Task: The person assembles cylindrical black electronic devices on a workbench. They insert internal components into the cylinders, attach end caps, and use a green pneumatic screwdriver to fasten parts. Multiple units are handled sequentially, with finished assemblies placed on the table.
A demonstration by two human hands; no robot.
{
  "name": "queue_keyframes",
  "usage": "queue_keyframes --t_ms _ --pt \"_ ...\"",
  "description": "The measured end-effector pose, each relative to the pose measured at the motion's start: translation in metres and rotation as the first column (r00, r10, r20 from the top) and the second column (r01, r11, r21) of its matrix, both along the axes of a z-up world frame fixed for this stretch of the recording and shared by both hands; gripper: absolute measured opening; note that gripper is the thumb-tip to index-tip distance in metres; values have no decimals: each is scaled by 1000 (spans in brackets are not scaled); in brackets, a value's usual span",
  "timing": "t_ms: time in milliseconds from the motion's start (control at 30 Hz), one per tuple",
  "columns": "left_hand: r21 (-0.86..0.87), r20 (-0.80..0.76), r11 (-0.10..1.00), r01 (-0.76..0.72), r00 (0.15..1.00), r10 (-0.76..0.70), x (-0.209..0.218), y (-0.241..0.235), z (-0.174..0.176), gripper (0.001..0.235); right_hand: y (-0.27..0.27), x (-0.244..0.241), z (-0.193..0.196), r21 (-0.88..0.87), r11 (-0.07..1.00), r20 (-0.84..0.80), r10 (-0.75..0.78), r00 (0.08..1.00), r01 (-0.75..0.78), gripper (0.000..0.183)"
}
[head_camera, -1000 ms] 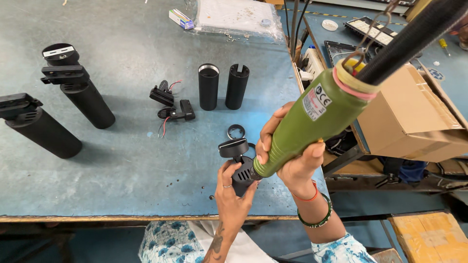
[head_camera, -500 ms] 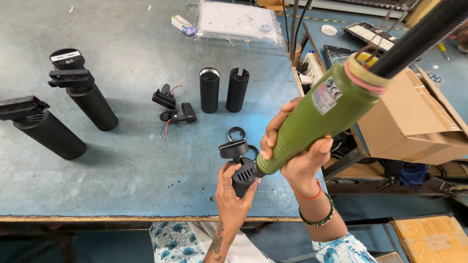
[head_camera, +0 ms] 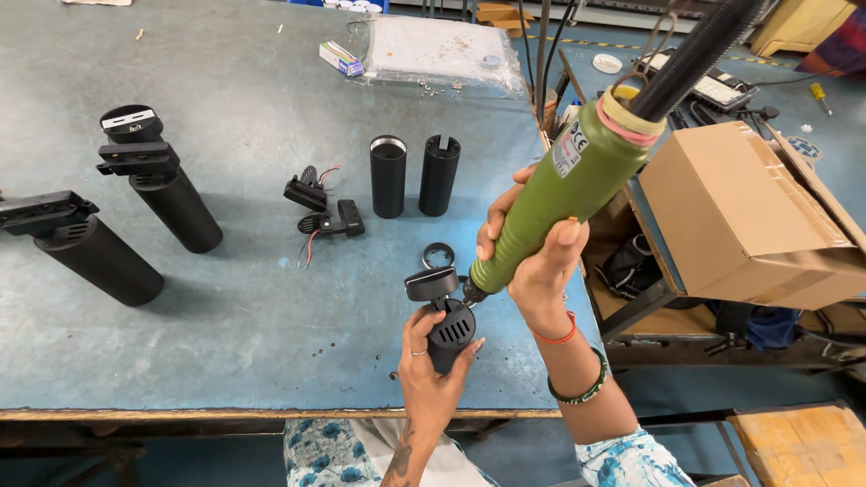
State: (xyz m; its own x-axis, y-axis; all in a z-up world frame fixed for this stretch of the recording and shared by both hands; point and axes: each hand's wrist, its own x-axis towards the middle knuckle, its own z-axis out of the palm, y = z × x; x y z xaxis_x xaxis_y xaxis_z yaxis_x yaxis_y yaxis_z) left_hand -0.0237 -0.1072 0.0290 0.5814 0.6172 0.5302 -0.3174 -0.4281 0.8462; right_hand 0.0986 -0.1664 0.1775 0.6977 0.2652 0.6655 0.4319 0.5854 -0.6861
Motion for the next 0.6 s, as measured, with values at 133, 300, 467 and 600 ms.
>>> queue_keyframes --t_ms 133,300,467,600 --pt "-10 -10 1000 5 1000 -5 0 0 -3 62 1 1 -2 6 999 -33 36 999 -36 100" --pt "3 3 1000 8 1000 -8 1 1 -5 63 1 1 -1 -5 1000 -7 31 1000 -31 100" --pt "-26 -34 999 32 999 -33 1 2 -6 62 5 -3 -1 -16 999 8 46 999 -46 100" --pt "15 -13 1000 8 1000 -8 3 1 -7 63 3 -5 -2 -31 999 14 31 999 -31 100"
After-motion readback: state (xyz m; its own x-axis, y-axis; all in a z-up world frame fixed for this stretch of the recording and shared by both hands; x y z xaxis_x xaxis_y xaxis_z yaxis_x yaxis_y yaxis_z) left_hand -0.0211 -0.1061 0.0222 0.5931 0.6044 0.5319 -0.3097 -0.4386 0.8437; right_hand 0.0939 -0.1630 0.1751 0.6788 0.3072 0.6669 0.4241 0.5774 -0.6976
